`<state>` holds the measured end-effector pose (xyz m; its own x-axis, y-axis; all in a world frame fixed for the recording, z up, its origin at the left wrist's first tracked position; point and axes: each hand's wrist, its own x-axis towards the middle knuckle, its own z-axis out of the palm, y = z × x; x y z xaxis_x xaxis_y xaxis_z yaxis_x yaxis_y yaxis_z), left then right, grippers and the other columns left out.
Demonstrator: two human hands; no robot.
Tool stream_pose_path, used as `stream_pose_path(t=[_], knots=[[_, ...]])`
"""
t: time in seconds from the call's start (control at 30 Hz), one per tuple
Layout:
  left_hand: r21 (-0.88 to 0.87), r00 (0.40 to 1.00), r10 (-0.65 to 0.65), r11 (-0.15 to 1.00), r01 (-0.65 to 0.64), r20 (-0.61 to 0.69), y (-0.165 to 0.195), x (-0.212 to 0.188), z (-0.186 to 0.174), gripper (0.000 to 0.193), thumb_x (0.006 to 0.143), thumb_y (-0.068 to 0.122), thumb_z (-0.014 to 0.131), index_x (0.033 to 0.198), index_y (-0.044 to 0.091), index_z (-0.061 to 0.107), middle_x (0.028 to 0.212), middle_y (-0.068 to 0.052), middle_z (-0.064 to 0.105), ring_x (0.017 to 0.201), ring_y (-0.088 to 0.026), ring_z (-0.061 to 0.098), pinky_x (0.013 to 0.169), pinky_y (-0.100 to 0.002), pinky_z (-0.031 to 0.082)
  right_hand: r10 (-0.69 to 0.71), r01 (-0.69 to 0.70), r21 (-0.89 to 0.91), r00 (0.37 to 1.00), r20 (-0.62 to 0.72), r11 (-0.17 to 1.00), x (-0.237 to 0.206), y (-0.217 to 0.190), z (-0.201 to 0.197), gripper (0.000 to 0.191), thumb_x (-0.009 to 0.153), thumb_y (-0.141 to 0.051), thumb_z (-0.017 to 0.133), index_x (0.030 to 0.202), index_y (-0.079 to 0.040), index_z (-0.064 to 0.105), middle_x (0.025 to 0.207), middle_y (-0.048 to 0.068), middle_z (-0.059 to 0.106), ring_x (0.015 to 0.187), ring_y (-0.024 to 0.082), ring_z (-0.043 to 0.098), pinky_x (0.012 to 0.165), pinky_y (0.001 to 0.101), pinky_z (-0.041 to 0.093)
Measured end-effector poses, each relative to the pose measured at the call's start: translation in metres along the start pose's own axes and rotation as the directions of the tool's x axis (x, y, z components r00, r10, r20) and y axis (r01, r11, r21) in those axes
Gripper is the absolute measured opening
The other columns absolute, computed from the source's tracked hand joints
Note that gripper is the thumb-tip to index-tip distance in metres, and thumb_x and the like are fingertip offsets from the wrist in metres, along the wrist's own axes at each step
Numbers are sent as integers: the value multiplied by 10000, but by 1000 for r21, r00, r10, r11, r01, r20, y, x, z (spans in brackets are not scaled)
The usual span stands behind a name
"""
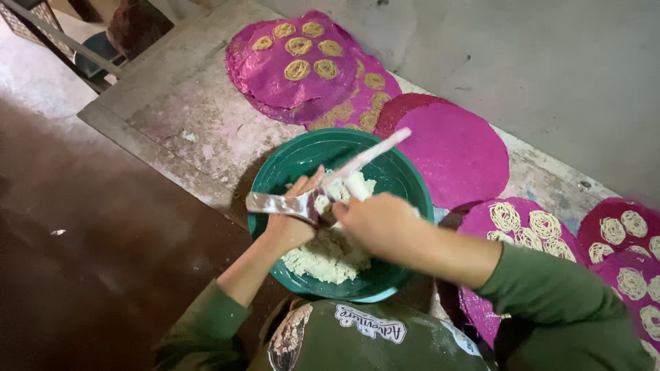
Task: The person uses a manual dough press to extrude dough into spiral noodle shapes onto pink trays. They repeatedly scoop dough from a green bowl, load it into the press, and squeeze the handle to form noodles, then move the trays aside as they fill.
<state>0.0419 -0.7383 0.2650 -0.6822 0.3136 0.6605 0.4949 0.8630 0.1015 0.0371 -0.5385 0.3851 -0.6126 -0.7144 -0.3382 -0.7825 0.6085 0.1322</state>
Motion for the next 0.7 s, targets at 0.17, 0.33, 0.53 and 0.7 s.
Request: stream_pose_path(t=[0.17,0.33,0.53,0.7], knots=[[-114,776,-355,872,475,521,-21,-5,-9,789,856,349,690,1577,232,392,1367,-62,637,1045,-244,682,829,-375,613,67,-65,-18,993,101,998,-32,5,-66,542,1006,-150,495,1510,-338,434,928,109,663,690,299,712,524,453,575],[-279,922,-234,904,323,309,-35,3,-29,710,780,266,767,1442,177,528,1309,-120,614,1016,-266,658,806,-396,570,29,-33,-51,997,-74,998,-40,12,-84,585,894,-155,572,1468,-238,498,916,92,655,640,284,712,512,437,569],[-191,949,-230,943,271,214,-25,5,-21,667,831,273,703,1456,130,517,1255,-145,653,1000,-283,660,804,-401,578,-110,81,-117,955,-277,990,5,-11,-7,592,810,-168,651,1389,-115,542,938,132,664,658,279,717,491,399,564],[-364,735,-640,644,673,226,-100,-12,-30,389,899,160,751,1246,68,602,1062,-94,703,893,-181,693,729,-311,589,198,-148,229,957,-214,962,-26,7,-2,625,853,-123,620,1437,-334,542,973,63,668,699,287,720,580,419,578]])
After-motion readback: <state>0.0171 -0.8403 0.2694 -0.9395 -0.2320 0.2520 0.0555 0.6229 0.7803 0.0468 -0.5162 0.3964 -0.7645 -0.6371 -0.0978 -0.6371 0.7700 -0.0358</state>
